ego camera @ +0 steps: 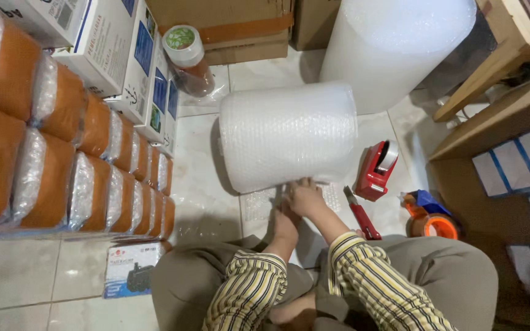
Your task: The person wraps small boxes in bubble wrap and secures them with tape. They then place the wrapped items into a larger cardboard box.
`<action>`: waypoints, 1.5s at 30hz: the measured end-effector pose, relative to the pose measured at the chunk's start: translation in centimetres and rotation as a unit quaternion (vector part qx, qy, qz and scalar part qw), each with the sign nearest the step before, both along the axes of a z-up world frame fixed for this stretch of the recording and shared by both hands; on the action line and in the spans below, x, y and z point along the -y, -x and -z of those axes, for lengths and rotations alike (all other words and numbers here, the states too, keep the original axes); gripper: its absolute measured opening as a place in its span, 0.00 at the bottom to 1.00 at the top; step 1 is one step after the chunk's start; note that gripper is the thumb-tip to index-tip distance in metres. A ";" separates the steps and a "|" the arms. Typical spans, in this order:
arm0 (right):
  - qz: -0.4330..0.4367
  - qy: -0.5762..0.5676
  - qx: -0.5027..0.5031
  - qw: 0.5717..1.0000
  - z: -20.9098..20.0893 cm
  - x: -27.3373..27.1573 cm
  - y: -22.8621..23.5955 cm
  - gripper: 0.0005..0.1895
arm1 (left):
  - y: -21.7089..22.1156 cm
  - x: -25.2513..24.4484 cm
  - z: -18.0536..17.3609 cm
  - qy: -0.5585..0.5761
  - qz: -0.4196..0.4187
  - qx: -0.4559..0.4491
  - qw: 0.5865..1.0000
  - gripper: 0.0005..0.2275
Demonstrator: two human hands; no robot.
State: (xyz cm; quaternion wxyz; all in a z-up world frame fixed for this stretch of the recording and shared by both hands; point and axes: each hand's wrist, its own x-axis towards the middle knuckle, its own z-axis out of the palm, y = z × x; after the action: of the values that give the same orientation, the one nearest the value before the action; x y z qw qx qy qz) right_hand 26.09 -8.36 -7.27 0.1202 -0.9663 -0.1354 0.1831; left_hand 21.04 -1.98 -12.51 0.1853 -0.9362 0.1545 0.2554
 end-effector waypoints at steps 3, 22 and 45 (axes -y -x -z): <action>0.064 -0.061 0.122 0.989 -6.8 -0.9 0.2 0.35 | 0.9 0.4 0.7 0.057 -0.034 0.009 0.998 0.29; 0.040 -0.132 -0.068 0.988 -6.9 13.6 8.2 0.24 | 9.6 1.2 5.8 0.377 -0.026 0.135 0.916 0.13; 0.607 0.183 0.219 0.741 -1.4 47.2 13.7 0.47 | 7.3 -0.1 9.1 0.295 -0.150 0.008 0.944 0.12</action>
State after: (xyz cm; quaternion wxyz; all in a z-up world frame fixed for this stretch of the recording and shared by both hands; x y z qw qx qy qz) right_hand 12.44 -55.61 -5.90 -0.0066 -0.8607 0.4938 -0.1240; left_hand 13.73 -1.84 -21.59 -0.1381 -0.9633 0.0787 0.2161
